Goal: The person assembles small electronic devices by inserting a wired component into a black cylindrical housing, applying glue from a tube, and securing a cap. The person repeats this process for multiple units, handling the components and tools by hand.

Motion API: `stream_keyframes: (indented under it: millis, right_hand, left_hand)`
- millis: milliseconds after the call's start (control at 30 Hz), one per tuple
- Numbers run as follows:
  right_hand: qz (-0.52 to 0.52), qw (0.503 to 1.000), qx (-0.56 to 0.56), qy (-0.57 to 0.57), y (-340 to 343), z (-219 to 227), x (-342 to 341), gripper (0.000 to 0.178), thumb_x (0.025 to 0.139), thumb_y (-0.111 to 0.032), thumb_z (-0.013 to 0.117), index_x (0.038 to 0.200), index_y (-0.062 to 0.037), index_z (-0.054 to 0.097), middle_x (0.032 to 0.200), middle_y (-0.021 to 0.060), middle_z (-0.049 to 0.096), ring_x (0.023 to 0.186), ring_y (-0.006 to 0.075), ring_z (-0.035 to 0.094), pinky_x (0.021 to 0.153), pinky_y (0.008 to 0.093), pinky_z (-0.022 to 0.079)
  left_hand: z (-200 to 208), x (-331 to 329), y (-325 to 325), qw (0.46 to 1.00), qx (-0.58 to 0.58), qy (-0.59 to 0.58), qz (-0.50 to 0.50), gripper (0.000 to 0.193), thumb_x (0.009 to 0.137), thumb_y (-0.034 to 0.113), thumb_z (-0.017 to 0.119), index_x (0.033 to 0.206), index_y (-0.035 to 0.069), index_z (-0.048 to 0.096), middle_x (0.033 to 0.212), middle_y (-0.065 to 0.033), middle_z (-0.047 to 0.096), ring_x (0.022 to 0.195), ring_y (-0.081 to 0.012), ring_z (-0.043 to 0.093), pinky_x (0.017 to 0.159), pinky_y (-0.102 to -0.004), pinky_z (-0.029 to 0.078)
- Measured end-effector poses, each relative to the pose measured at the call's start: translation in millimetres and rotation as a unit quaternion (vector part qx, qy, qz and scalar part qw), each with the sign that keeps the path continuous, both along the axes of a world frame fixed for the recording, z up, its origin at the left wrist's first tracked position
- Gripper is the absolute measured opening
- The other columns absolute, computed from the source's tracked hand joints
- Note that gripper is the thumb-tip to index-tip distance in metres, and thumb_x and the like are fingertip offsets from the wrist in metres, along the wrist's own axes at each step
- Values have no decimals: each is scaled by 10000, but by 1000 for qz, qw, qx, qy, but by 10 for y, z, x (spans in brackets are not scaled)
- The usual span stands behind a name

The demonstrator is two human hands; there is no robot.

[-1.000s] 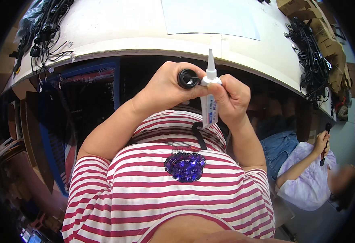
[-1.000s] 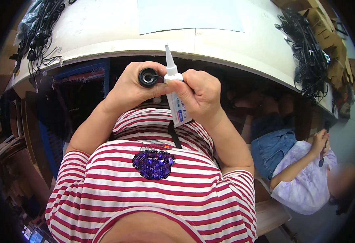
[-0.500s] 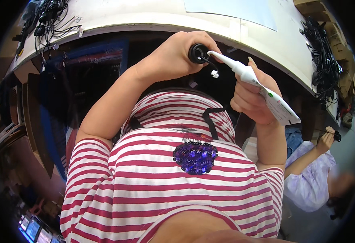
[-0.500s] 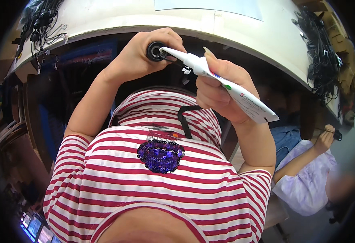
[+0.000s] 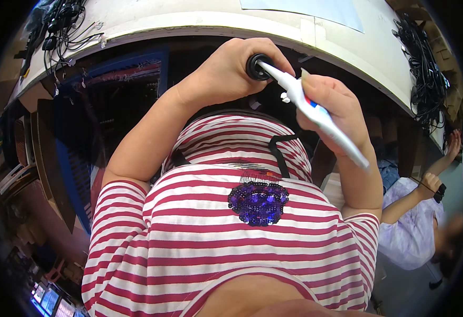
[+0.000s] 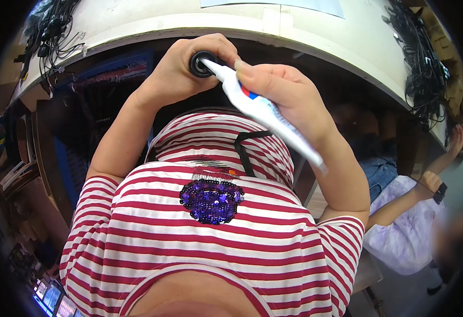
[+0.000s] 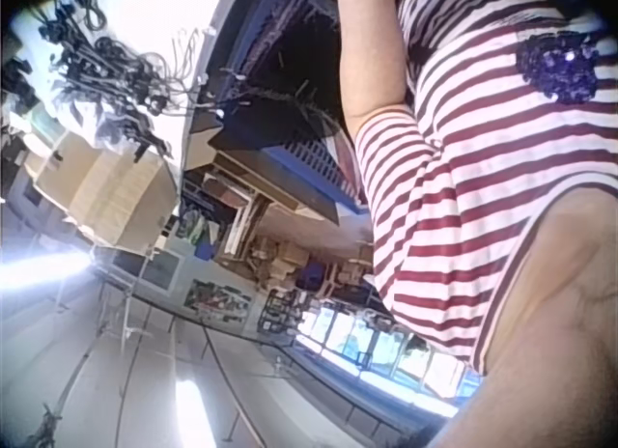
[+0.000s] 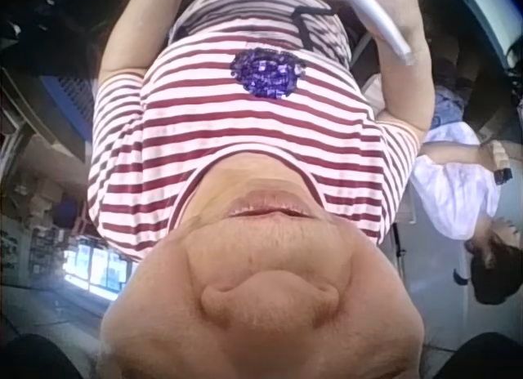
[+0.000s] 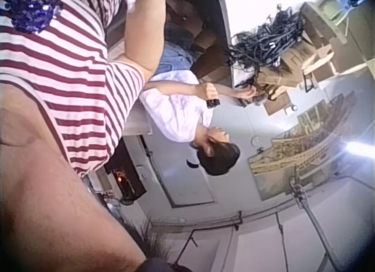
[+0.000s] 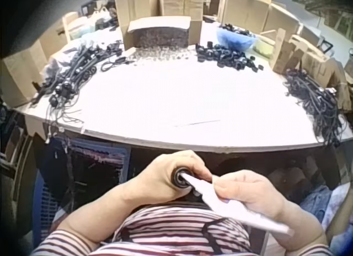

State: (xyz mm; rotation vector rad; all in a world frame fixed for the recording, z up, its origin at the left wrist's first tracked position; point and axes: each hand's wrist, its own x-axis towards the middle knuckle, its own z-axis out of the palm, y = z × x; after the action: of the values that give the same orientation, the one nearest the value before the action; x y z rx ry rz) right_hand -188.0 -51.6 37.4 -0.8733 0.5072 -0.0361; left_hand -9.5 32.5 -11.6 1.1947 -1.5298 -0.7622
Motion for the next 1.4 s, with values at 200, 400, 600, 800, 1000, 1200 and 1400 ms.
stream_keyframes:
  millis: [200, 400, 600, 800, 1000, 1200, 1400]
  right_hand:
    - [76, 955, -269, 95, 8, 223, 39, 266, 859, -260, 584, 790, -8, 630, 631, -3, 588, 492, 19, 502, 445, 157, 363]
    - [48, 996, -44, 60, -215, 257, 23, 260, 890, -201, 486, 790, 32, 544, 518, 6, 460, 412, 38, 376, 400, 175, 274]
    - [-98, 886, -454, 9, -714, 127, 335, 279, 897, -244, 506, 799, 2, 592, 687, 16, 584, 619, 59, 514, 557, 221, 396]
    - [-60, 668, -708, 220, -1181, -32, 703, 345, 859, -362, 500, 802, -45, 625, 697, 111, 617, 665, 249, 587, 636, 334, 448]
    - [46, 754, -642, 129, -586, 294, 502, 302, 866, -271, 515, 771, 6, 589, 691, 103, 589, 691, 173, 573, 659, 282, 434]
    - [205, 822, -503, 171, -74, -650, 355, 446, 778, -209, 627, 1165, -40, 483, 1041, 187, 566, 932, 309, 577, 820, 360, 454]
    - [115, 960, -239, 93, -28, -1709, 447, 301, 868, -224, 530, 1048, 17, 537, 958, 171, 602, 870, 270, 579, 818, 362, 447]
  left_hand:
    - [-22, 36, 8, 999, 45, -5, 22, 222, 664, -31, 665, 868, 50, 635, 847, -40, 635, 794, -163, 617, 726, -264, 483]
    - [23, 48, -14, 996, 65, 46, 45, 259, 661, -21, 673, 912, 29, 634, 795, -28, 599, 766, -120, 564, 703, -232, 449]
    - [121, 157, -11, 976, 145, 150, -59, 480, 691, 110, 661, 1139, 41, 503, 992, -23, 471, 908, -93, 445, 788, -222, 379]
    - [172, 258, 25, 957, 155, 234, -74, 427, 803, 173, 626, 1168, 24, 462, 913, -14, 488, 799, -72, 446, 724, -190, 372]
    - [174, 314, 82, 966, 70, 248, -4, 486, 821, 205, 625, 1219, 10, 424, 809, -8, 486, 706, -69, 423, 637, -200, 355]
    - [161, 161, -47, 924, 35, 375, -67, 591, 855, 251, 569, 1298, -43, 311, 866, -58, 478, 735, -105, 420, 660, -224, 359]
    - [231, 81, -154, 937, 52, 343, -49, 553, 806, 151, 642, 1267, -35, 400, 933, -118, 569, 772, -147, 560, 720, -253, 468]
